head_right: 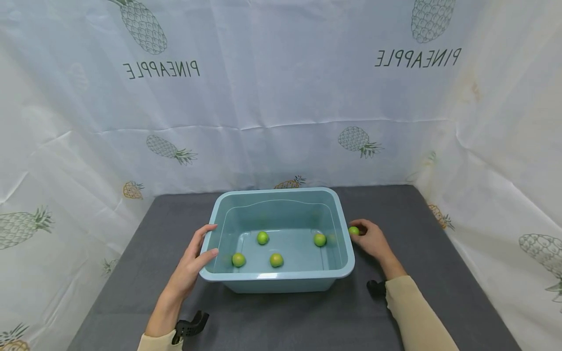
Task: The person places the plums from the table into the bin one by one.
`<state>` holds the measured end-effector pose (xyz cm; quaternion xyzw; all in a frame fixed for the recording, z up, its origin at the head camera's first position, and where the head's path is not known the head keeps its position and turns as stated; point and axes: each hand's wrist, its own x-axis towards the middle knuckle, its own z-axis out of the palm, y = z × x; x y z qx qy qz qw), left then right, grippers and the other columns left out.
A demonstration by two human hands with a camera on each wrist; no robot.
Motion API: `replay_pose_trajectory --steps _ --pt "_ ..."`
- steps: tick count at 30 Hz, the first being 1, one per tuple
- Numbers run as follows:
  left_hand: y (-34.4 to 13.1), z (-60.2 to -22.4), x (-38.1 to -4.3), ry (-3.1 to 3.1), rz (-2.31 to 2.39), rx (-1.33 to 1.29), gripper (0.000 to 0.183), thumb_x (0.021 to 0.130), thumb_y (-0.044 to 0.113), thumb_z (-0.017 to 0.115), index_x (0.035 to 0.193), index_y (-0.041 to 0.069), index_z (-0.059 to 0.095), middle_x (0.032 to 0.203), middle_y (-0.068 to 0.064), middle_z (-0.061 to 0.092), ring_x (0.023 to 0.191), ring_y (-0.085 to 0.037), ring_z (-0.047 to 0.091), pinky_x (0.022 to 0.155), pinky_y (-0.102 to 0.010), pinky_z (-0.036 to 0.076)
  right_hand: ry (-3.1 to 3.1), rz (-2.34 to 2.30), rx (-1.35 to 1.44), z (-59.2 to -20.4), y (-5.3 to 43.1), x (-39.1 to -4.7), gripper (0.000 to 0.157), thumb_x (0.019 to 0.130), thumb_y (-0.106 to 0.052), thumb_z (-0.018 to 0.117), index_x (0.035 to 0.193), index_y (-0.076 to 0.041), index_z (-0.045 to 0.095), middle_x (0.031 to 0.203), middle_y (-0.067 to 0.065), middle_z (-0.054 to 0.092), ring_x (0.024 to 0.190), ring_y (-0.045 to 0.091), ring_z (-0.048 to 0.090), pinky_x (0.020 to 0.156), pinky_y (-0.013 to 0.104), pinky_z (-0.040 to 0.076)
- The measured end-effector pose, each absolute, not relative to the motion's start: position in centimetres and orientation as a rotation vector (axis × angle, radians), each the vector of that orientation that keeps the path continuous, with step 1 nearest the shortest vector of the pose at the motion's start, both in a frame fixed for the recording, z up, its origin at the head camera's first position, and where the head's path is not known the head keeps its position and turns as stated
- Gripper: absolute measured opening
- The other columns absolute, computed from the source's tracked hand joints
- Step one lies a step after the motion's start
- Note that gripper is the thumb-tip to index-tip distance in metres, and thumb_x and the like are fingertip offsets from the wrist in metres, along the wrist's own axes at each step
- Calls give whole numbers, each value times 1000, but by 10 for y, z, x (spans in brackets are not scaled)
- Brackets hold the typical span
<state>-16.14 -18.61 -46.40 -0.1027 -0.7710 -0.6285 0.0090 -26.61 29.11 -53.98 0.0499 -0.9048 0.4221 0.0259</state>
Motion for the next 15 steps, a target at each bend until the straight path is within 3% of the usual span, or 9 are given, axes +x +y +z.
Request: replay_pose_trajectory --steps 7,15 --pt "-186 -464 -161 -2408 -1964 -317 56 100 17 59 151 17 35 163 -18 22 141 -44 32 101 -62 36 -2798 1262 124 -540 294 -268 39 94 -11 69 126 9 61 119 28 64 103 38 62 86 50 48" --pt "-186 -464 -161 -2398 -1967 -335 56 100 16 58 151 16 35 163 -19 20 141 -44 32 101 -62 36 -2789 1306 111 -534 297 -265 39 95 -13 70 128 7 61 122 27 63 108 40 61 88 54 49"
